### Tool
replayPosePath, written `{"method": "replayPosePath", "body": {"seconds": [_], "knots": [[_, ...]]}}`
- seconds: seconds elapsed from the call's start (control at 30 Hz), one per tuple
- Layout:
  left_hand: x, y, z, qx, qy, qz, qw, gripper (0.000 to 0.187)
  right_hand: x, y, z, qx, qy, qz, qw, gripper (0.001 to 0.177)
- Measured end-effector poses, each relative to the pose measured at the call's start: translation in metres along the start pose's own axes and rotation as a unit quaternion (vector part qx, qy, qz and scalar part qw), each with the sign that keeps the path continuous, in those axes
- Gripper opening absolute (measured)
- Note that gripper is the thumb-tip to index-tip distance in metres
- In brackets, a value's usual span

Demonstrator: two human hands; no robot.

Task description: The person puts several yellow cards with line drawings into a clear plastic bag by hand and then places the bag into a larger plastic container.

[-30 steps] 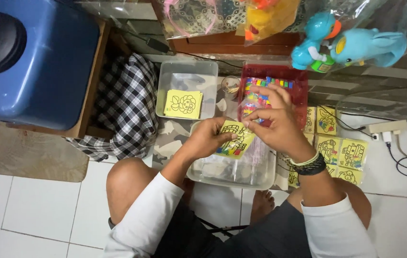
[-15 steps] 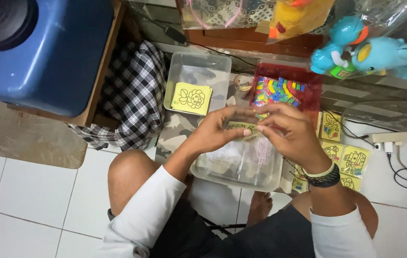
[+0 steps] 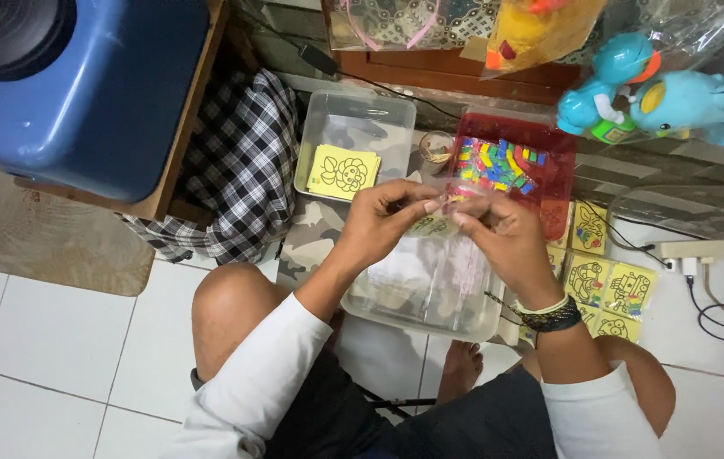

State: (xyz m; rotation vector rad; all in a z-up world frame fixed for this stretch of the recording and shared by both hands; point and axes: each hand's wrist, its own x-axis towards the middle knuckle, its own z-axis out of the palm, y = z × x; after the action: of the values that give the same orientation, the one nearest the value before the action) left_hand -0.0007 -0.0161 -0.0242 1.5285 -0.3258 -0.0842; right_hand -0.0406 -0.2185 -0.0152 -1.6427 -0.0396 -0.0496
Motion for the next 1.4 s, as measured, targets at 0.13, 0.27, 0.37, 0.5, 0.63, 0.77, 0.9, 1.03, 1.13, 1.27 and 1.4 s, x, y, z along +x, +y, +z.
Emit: {"method": "replayPosePath", "body": {"seconds": [0.13, 0.27, 0.37, 0.5, 0.63, 0.77, 0.9, 1.03, 1.13, 1.27, 1.4], "knots": [[0.001, 0.003, -0.004, -0.002, 0.026, -0.053, 0.998, 0.029, 0.002, 0.011, -0.007, -0.021, 0.009, 0.013, 1.0, 0.009], [0.003, 0.024, -0.002, -0.029, 0.02, -0.079, 0.996, 0.024, 0.002, 0.009, -0.01, -0.014, 0.032, 0.026, 0.999, 0.022], [0.003, 0.021, -0.004, -0.039, 0.003, -0.068, 0.997, 0.038, 0.004, -0.001, -0.007, 0.025, 0.058, 0.05, 0.997, 0.023], [0.002, 0.03, -0.003, -0.04, -0.056, -0.017, 0.997, 0.082, 0.001, -0.021, -0.001, 0.096, 0.093, 0.078, 0.988, 0.02], [-0.002, 0.03, -0.001, 0.041, -0.077, 0.042, 0.995, 0.068, 0.005, 0.0, -0.012, 0.103, 0.086, 0.089, 0.987, 0.023], [-0.001, 0.015, -0.002, 0.049, -0.067, 0.063, 0.995, 0.033, 0.007, 0.014, -0.016, 0.126, 0.073, 0.115, 0.983, 0.025], [-0.001, 0.012, -0.004, 0.058, -0.03, 0.042, 0.997, 0.028, 0.004, 0.002, -0.005, 0.111, 0.078, 0.044, 0.99, 0.02], [0.001, 0.007, -0.008, 0.062, -0.01, 0.024, 0.998, 0.027, 0.002, -0.024, 0.0, -0.007, 0.043, -0.068, 0.997, 0.054], [0.001, 0.015, -0.008, 0.067, 0.003, 0.037, 0.997, 0.025, 0.001, -0.013, 0.002, -0.02, 0.02, -0.128, 0.991, 0.06], [0.0, 0.022, -0.007, 0.061, 0.005, 0.033, 0.998, 0.026, -0.001, -0.006, 0.005, -0.047, 0.047, -0.103, 0.992, 0.034], [0.001, 0.015, -0.008, 0.058, 0.004, 0.03, 0.998, 0.026, -0.001, 0.004, 0.002, -0.017, 0.05, -0.053, 0.997, 0.028]]}}
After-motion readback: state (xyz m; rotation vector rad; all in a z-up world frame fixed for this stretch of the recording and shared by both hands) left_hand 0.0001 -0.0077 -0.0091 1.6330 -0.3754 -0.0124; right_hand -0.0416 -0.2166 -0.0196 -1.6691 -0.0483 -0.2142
